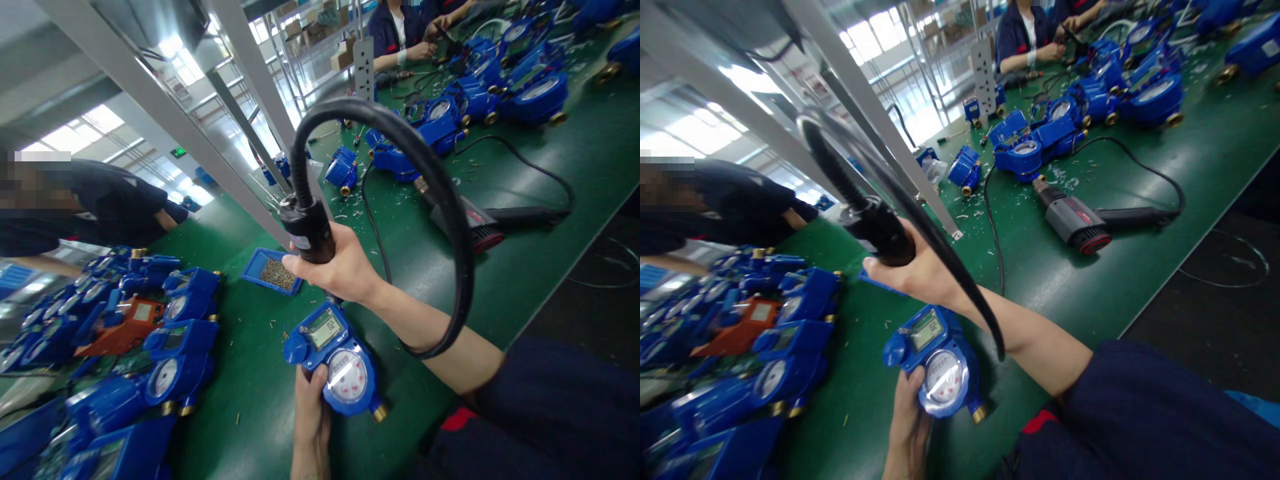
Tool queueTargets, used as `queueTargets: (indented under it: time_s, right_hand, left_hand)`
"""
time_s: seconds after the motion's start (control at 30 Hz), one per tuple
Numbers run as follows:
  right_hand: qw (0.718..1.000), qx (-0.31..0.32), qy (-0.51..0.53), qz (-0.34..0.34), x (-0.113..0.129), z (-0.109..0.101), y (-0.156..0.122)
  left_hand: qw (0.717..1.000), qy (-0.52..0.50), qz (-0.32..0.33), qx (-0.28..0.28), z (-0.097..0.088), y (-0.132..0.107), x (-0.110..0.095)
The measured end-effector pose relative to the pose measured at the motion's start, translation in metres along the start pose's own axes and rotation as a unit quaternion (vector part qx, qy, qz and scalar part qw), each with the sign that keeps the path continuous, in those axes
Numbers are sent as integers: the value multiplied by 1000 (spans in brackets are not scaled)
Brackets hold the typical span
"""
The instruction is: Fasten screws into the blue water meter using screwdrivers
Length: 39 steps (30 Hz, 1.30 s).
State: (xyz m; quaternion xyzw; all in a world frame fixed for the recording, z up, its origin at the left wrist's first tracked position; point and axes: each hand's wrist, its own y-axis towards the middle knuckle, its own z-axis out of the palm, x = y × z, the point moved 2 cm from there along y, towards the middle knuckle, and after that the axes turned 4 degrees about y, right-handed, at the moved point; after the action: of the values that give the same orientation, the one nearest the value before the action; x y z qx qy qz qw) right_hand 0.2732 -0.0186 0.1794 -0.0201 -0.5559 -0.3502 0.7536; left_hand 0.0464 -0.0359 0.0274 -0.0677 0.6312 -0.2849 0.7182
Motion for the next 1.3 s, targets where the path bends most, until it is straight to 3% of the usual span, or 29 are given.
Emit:
queueTargets:
  time_s: [0.17,0.33,0.57,0.87,1.17,1.23,1.3]
  right_hand:
    - [996,-61,57,-44,47,-17,-15]
    - [995,5,99,-2,72,-21,-40]
    - [999,1,44,30,59,-4,-57]
    - [999,23,-24,37,60,2,-61]
    - [992,104,17,75,13,17,-75]
    - [990,114,28,77,10,13,-75]
    - [981,165,31,96,13,7,-73]
  left_hand:
    - [999,-25,25,2,13,-13,1]
    - [998,-67,-2,-2,24,-29,8]
    - [996,-85,-18,21,32,-40,4]
    - [995,-88,-7,44,28,-37,7]
    - [989,-103,23,100,27,-38,8]
    - [990,-97,33,93,25,-33,13]
    - [993,-86,33,74,22,-27,20]
